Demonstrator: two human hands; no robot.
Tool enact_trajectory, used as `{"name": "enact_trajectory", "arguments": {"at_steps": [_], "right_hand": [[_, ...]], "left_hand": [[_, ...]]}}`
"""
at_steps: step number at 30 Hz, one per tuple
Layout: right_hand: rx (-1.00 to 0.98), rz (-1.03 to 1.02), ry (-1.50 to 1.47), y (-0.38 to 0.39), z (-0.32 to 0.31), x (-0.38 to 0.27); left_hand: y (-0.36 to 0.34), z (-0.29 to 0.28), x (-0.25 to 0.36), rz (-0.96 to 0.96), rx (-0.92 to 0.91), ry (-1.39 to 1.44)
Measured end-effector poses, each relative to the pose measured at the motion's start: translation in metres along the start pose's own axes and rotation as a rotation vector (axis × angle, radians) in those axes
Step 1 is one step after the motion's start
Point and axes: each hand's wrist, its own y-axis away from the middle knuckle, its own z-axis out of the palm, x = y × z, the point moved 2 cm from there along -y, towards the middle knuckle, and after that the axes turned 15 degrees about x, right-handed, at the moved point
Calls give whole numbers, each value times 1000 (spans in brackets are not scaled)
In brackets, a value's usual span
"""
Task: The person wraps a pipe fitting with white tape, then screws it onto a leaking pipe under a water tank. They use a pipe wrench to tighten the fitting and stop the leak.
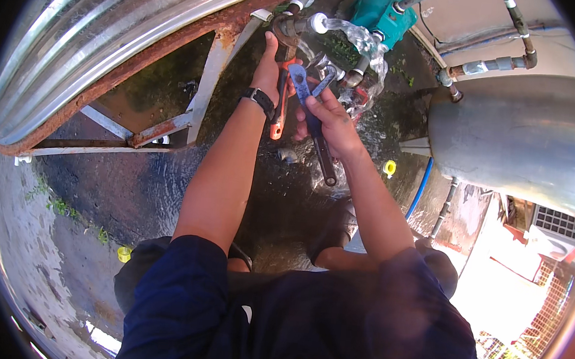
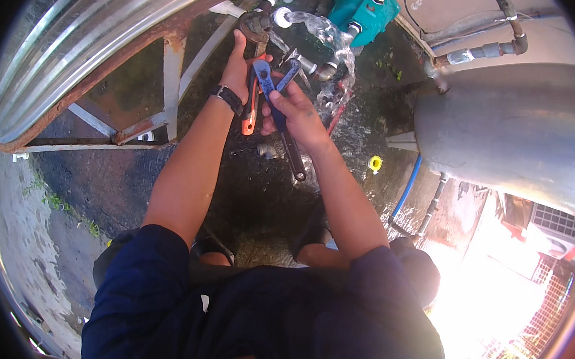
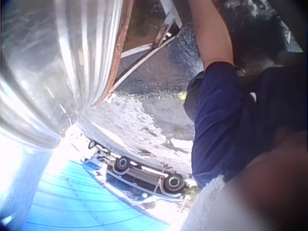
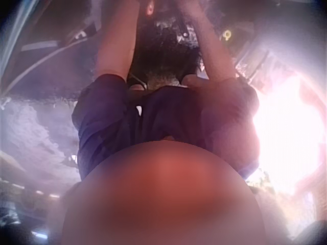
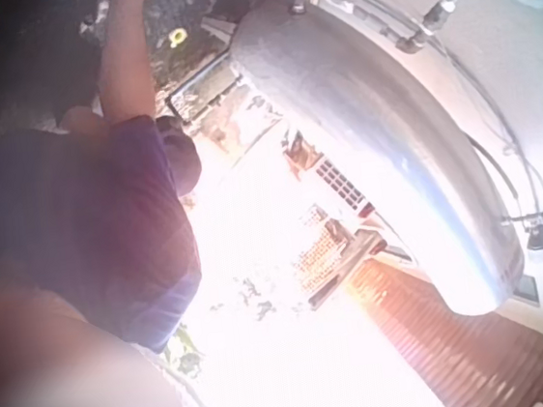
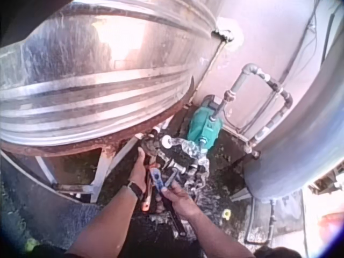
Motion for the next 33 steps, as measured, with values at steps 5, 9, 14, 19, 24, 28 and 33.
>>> {"name": "enact_trajectory", "arguments": {"at_steps": [5,9,14,19,24,28,33], "right_hand": [[75,9,235,-7,-1,0],[22,25,244,-8,1,2],[62,65,92,-14,9,5],[291,-47,231,-18,15,9],[402,-43,206,-22,9,8],[431,-57,162,-26,6,15],[412,-14,130,-35,4,10]], "left_hand": [[4,8,1,122,55,56],[6,9,3,164,83,7],[1,5,0,130,120,-142],[-8,10,-3,265,227,-164],[-10,13,-6,277,307,-204],[-6,15,-5,335,326,-223],[-1,18,-4,331,340,-197]]}}
